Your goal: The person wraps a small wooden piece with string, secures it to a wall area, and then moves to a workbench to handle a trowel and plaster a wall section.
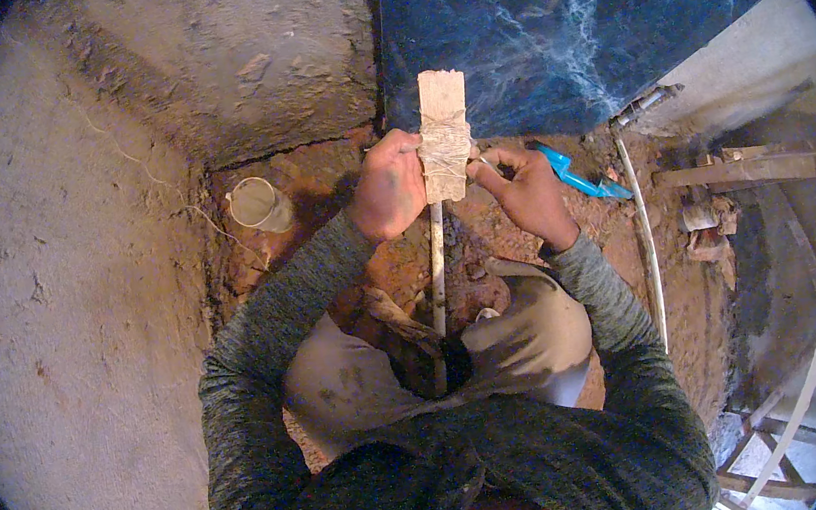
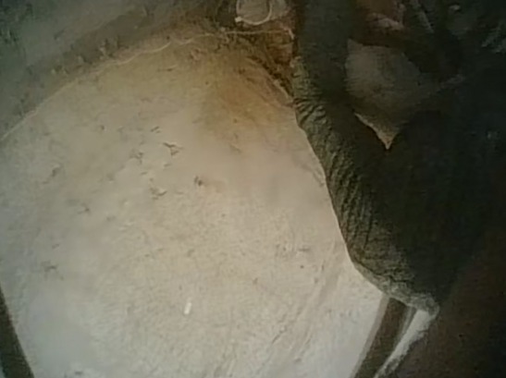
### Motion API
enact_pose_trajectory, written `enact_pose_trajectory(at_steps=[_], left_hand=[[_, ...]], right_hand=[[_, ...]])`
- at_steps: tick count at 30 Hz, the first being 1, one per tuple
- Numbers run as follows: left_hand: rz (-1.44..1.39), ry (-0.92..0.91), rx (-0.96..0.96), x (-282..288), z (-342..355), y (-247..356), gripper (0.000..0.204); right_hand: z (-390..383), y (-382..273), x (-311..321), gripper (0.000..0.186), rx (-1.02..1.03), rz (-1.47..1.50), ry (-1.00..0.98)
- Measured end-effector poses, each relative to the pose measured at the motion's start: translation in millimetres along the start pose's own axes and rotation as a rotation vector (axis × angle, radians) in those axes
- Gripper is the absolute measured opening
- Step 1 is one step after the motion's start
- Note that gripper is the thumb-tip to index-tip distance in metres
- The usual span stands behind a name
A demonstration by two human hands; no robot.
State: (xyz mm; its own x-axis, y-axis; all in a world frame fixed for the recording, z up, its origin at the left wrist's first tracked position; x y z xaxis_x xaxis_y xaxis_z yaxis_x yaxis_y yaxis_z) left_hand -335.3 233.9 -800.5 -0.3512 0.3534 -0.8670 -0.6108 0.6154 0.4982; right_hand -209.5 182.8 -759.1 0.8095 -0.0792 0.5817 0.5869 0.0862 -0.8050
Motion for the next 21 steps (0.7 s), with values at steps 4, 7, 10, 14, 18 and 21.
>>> enact_pose_trajectory(at_steps=[4, 7, 10, 14, 18, 21], left_hand=[[0.015, -0.02, -0.004, -2.3, -4.2, 2.7, 0.048], [-0.05, -0.011, -0.015, 6.8, -3.9, 0.5, 0.046], [-0.103, -0.034, 0.022, 6.8, -3.2, -1.5, 0.042], [-0.025, 0.186, -0.086, 7.4, -4.6, 0.6, 0.037], [-0.068, 0.124, -0.033, 19.0, -1.2, -6.7, 0.033], [-0.068, 0.102, -0.044, 17.6, -0.4, -6.3, 0.03]], right_hand=[[3.7, 14.4, -6.9, 0.024, -0.034, 0.058, -0.038], [4.3, 2.8, -11.2, 0.026, 0.026, 0.008, -0.003], [1.8, -1.4, -10.7, 0.024, 0.033, 0.016, 0.002], [1.0, 8.1, -11.6, 0.019, -0.012, 0.149, -0.004], [-0.5, 5.0, -12.6, 0.014, -0.017, 0.271, -0.069], [-1.0, 5.4, -12.6, 0.012, -0.061, 0.364, -0.089]])
Point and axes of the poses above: each hand's wrist, its own z-axis towards the middle knuckle, its own x-axis out of the back of the hand, y = z × x, the point moved 8 cm from there along z, towards the middle knuckle, and after that the axes turned 4 degrees about -z, right-handed, at the moved point
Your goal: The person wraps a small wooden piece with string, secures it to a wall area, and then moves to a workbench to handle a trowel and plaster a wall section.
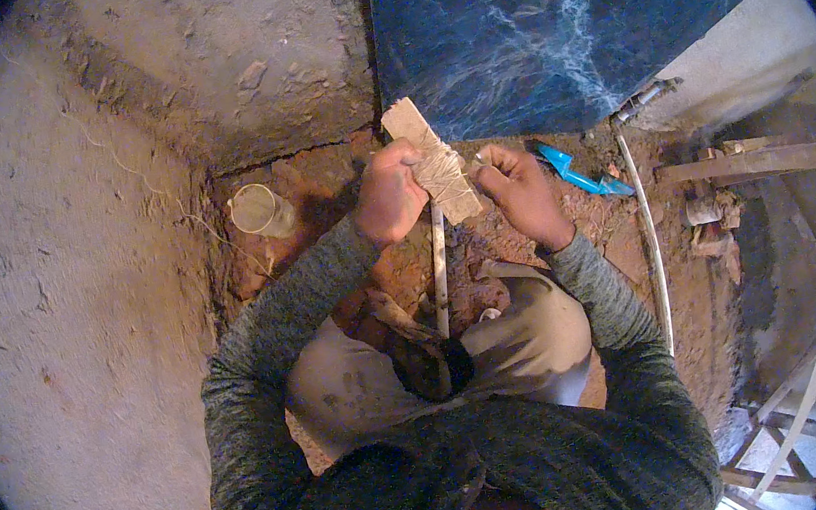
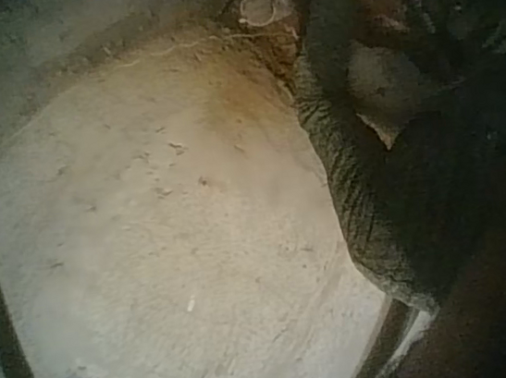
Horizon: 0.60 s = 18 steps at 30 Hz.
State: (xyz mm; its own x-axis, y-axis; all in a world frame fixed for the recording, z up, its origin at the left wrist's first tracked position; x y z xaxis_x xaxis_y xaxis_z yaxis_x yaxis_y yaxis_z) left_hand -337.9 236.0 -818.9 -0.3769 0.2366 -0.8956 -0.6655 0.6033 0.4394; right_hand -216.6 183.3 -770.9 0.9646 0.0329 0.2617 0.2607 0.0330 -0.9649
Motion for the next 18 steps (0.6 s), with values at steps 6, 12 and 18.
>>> enact_pose_trajectory(at_steps=[6, 12, 18], left_hand=[[-0.109, -0.136, -0.058, -2.4, -0.2, 11.1, 0.022], [-0.067, -0.229, -0.028, -4.7, 0.2, 26.5, 0.017], [0.016, -0.05, -0.066, -17.2, -8.0, 22.6, 0.015]], right_hand=[[-1.1, -8.9, -8.9, 0.014, -0.026, -0.026, -0.043], [-0.8, -14.4, -2.5, 0.012, 0.042, -0.034, 0.01], [-1.3, -29.7, -12.9, 0.017, 0.165, -0.216, -0.05]])
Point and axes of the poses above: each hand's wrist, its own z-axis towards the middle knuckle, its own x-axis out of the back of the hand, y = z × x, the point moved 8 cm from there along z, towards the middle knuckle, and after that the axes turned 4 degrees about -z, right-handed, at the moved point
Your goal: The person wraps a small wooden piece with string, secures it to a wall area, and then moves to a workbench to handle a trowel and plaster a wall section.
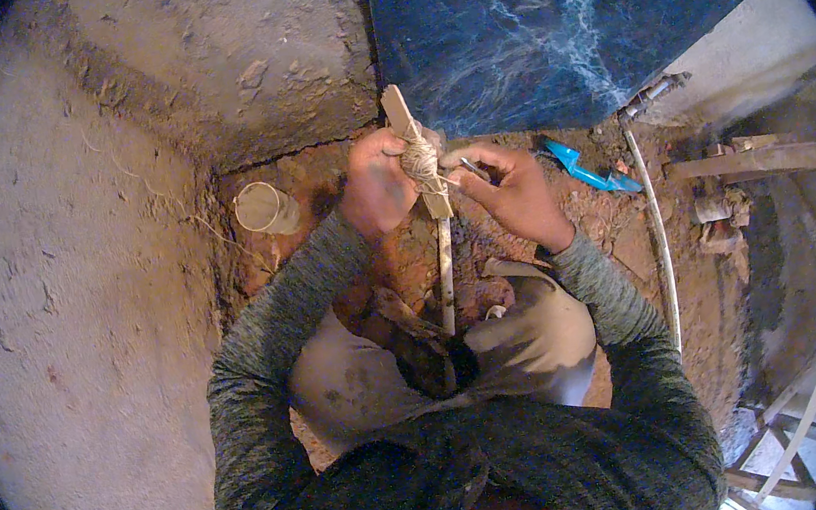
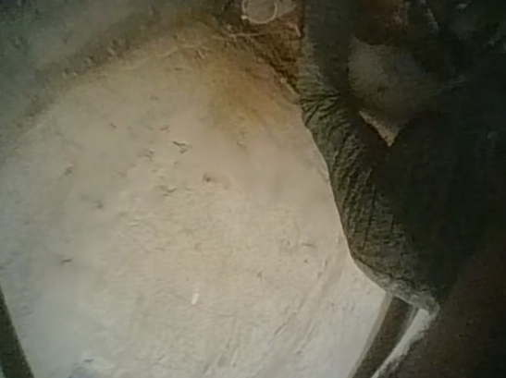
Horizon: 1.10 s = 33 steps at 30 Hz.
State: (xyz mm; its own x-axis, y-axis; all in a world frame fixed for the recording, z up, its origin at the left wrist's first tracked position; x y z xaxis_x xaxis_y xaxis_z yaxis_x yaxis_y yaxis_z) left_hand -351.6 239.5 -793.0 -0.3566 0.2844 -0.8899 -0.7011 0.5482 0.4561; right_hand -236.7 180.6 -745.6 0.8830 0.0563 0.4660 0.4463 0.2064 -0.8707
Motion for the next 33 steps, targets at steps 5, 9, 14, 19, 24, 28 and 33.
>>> enact_pose_trajectory(at_steps=[5, 9, 14, 19, 24, 28, 33], left_hand=[[-0.076, -0.087, 0.083, 4.1, 5.8, -10.5, 0.011], [-0.254, -0.158, 0.085, 3.4, 14.9, -10.8, 0.016], [-0.144, 0.008, 0.041, 7.7, 15.5, -9.1, 0.015], [-0.237, -0.063, 0.088, 6.3, 13.8, -16.2, 0.016], [-0.283, -0.139, 0.043, 7.7, 18.6, -16.8, 0.022], [-0.243, -0.048, -0.066, 2.9, 18.7, -10.5, 0.02], [-0.167, 0.011, -0.027, 5.2, 22.2, 1.7, 0.018]], right_hand=[[-0.1, 3.9, -5.3, 0.019, 0.043, 0.023, -0.008], [-2.3, -0.6, -8.6, 0.018, 0.067, 0.029, -0.089], [-2.7, -13.4, -14.7, 0.013, 0.169, -0.004, -0.125], [-1.6, -22.7, -19.0, 0.007, 0.213, 0.024, -0.173], [-0.7, -25.4, -22.3, 0.007, 0.319, 0.071, -0.203], [0.2, -21.6, -20.9, 0.008, 0.331, 0.084, -0.189], [-3.4, -26.0, -14.2, 0.009, 0.192, 0.143, -0.098]])
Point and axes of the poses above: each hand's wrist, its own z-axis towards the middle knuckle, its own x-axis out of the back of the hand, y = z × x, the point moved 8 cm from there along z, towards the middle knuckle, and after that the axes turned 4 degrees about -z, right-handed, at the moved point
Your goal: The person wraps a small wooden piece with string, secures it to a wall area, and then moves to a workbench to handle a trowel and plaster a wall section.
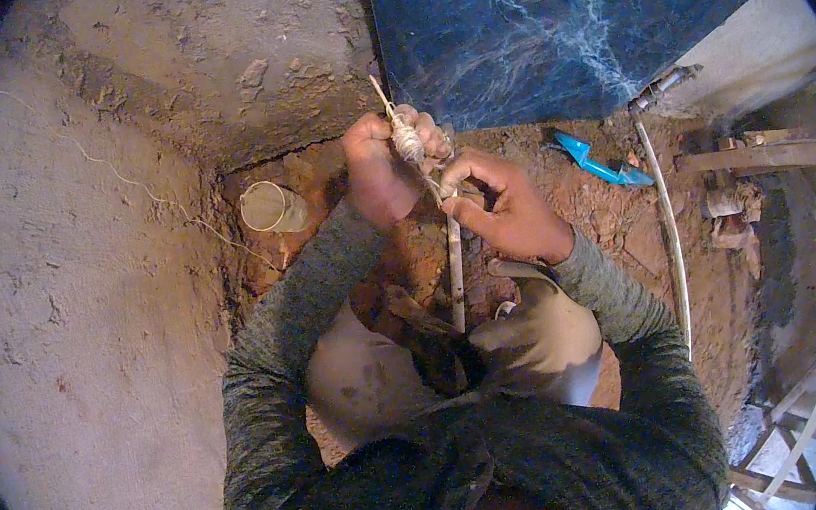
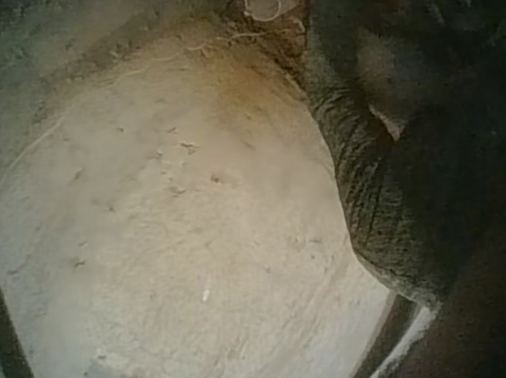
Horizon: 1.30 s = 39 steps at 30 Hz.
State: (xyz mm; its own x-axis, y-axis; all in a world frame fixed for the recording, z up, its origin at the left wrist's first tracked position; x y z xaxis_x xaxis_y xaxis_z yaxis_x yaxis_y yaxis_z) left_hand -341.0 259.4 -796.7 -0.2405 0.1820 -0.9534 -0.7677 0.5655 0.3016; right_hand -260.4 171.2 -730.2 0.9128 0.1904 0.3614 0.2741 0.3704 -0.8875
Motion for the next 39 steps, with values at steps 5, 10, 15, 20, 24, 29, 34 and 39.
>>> enact_pose_trajectory(at_steps=[5, 10, 15, 20, 24, 29, 34, 39], left_hand=[[0.038, -0.203, 0.027, -3.6, 1.6, 0.6, 0.021], [-0.117, -0.103, 0.092, -3.3, -4.4, -7.1, 0.026], [-0.158, -0.152, 0.114, -9.7, -5.3, -11.5, 0.03], [-0.096, -0.077, 0.142, -5.7, -7.6, -15.9, 0.032], [0.088, 0.066, 0.13, 0.9, -15.4, -18.7, 0.035], [0.264, 0.172, 0.047, 6.9, -18.4, -19.8, 0.039], [0.11, 0.002, 0.121, 16.2, -15.6, -31.3, 0.037], [0.715, 0.028, -0.275, 5.9, -20.2, -7.8, 0.029]], right_hand=[[-5.8, 20.0, 8.9, 0.017, -0.163, 0.133, 0.138], [-0.7, 14.0, 16.1, 0.017, -0.111, -0.018, 0.198], [4.9, -0.9, 15.8, 0.014, -0.042, -0.157, 0.206], [8.2, -3.8, 16.7, 0.015, 0.082, -0.234, 0.291], [10.7, -10.8, 15.7, 0.016, 0.148, -0.304, 0.293], [10.5, -7.8, 12.5, 0.013, 0.236, -0.463, 0.275], [10.5, -3.1, 11.3, 0.009, 0.157, -0.399, 0.227], [8.2, 7.8, 16.7, 0.008, 0.035, -0.181, 0.294]])
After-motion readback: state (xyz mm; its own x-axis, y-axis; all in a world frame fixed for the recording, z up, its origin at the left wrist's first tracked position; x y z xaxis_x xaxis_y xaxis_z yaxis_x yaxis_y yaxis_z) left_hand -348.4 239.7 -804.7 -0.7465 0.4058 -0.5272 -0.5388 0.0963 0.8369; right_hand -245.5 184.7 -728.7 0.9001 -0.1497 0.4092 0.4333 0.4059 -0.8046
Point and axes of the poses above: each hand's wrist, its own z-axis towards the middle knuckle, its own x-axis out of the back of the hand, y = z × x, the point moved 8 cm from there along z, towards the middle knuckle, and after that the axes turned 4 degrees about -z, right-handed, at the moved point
